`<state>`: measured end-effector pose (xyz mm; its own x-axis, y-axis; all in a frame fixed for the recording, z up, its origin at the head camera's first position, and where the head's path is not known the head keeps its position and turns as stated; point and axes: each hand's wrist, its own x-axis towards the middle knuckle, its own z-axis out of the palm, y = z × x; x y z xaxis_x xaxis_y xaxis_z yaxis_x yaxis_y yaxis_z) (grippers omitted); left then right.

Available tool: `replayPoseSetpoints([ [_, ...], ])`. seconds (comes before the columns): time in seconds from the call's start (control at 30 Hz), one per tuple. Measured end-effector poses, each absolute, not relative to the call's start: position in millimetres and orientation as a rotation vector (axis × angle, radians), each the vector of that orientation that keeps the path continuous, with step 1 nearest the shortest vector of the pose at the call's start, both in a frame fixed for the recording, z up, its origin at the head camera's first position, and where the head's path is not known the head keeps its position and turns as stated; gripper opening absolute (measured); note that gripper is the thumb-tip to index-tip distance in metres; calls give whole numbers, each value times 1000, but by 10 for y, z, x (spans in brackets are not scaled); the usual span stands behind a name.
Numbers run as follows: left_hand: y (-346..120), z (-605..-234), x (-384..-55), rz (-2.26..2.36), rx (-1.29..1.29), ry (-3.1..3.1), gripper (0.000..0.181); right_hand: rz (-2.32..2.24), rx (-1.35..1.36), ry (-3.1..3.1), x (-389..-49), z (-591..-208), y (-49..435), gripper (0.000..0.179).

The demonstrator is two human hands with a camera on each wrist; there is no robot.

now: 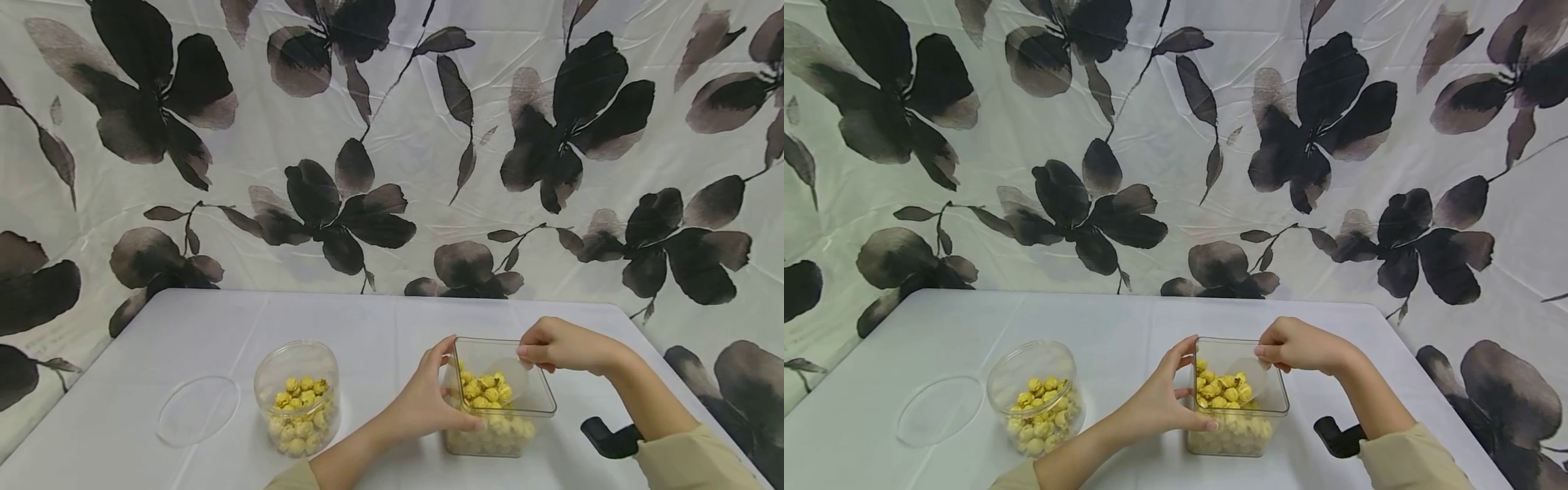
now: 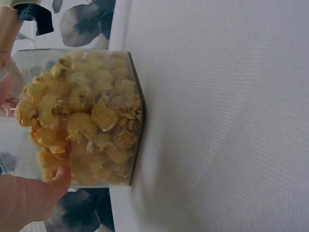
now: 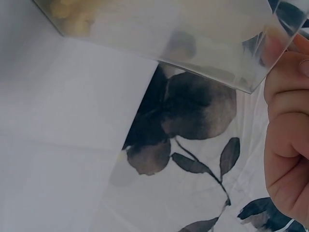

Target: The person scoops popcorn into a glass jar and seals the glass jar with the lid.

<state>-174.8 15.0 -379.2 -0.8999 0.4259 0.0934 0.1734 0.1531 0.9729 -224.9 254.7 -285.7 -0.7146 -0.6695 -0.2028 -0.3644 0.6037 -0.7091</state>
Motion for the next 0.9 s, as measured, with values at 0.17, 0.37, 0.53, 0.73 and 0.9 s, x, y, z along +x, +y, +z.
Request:
replayPoseSetpoints([
  [0.17, 155, -3787, -1745, 1832, 582, 2213, 109, -919, -824, 2367, -2247, -2834, 2577, 30],
  [0.37, 147, -3782, -1747, 1833, 599, 2218, 110, -936, -830, 2345, -2248, -2822, 2550, 31],
  [0.53, 146, -3792, -1746, 1834, 596, 2221, 110, -966, -798, 2308, -2245, -2860, 2537, 31],
  [0.73, 149, -3802, -1742, 1848, 589, 2201, 110, -1012, -803, 2253, -2237, -2877, 2579, 31],
  [0.9, 151, -3797, -1741, 1847, 591, 2204, 110, -1040, -756, 2221, -2220, -2875, 2566, 32],
])
